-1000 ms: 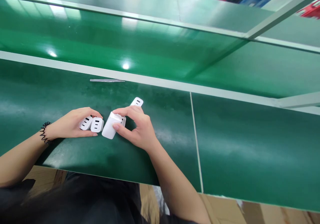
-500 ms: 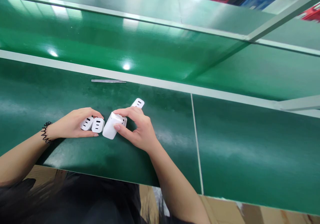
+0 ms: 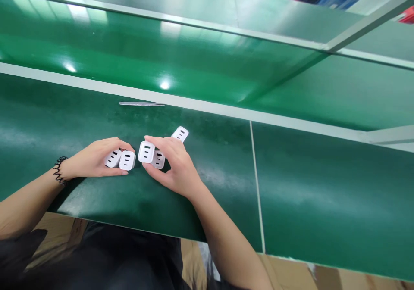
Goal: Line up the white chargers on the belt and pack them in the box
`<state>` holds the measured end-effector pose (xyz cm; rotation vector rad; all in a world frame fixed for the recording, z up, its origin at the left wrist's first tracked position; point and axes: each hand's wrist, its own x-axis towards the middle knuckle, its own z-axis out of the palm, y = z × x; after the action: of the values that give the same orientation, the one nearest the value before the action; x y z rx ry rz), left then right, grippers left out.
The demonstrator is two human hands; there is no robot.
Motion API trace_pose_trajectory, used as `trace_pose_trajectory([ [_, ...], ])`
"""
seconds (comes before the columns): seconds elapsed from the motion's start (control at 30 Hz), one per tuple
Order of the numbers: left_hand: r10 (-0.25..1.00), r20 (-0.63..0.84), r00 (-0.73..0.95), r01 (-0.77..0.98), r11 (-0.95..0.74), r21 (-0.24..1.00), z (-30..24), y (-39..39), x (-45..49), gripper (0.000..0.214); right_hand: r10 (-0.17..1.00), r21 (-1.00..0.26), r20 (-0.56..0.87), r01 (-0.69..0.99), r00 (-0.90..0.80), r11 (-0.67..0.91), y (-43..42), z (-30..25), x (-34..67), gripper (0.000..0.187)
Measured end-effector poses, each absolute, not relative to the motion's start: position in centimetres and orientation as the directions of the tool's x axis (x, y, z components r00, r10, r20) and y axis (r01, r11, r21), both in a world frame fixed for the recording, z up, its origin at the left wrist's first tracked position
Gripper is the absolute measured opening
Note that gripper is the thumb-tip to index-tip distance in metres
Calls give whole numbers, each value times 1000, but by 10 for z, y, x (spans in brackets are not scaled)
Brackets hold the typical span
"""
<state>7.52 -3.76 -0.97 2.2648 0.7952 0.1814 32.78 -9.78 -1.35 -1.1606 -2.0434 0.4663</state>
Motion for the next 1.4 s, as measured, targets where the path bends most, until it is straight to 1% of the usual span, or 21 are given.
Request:
trace_pose_trajectory([
  [0.13, 594, -94, 799, 488, -549, 679, -9, -37, 74, 43, 812, -559, 400, 589, -425, 583, -97, -20, 324, 41],
  [0.23, 591, -102, 800, 490, -547, 679, -9, -37, 74, 44, 813, -542, 339, 609, -473, 580, -96, -24, 323, 35],
  [0.33, 586, -108, 803, 490, -546, 679, -10, -37, 75, 45, 814, -537, 315, 616, -487, 576, -96, -25, 322, 34],
  [0.43, 572, -117, 812, 484, -547, 682, -9, -36, 73, 51, 805, -542, 300, 604, -511, 585, -95, -23, 324, 40],
  [0.53, 545, -131, 828, 473, -554, 685, -6, -34, 66, 61, 794, -546, 296, 588, -532, 597, -94, -18, 330, 55],
  [0.6, 534, -152, 832, 483, -560, 673, -3, -31, 62, 63, 804, -557, 276, 593, -528, 581, -94, -14, 337, 63],
  [0.67, 530, -179, 829, 499, -557, 664, 0, -29, 59, 58, 823, -564, 215, 622, -525, 544, -95, -13, 344, 66],
  [0.73, 521, -197, 830, 504, -552, 665, 1, -28, 59, 51, 839, -563, 152, 653, -522, 508, -95, -14, 348, 65],
  [0.8, 515, -198, 834, 499, -551, 669, 2, -28, 61, 47, 845, -566, 121, 663, -521, 490, -95, -16, 349, 61],
  [1.17, 506, -143, 850, 463, -592, 660, -5, -30, 67, 45, 813, -573, 174, 614, -556, 542, -94, -21, 335, 50],
  [1.4, 493, -153, 856, 465, -609, 643, -8, -33, 70, 47, 793, -566, 213, 589, -570, 576, -95, -27, 334, 52],
])
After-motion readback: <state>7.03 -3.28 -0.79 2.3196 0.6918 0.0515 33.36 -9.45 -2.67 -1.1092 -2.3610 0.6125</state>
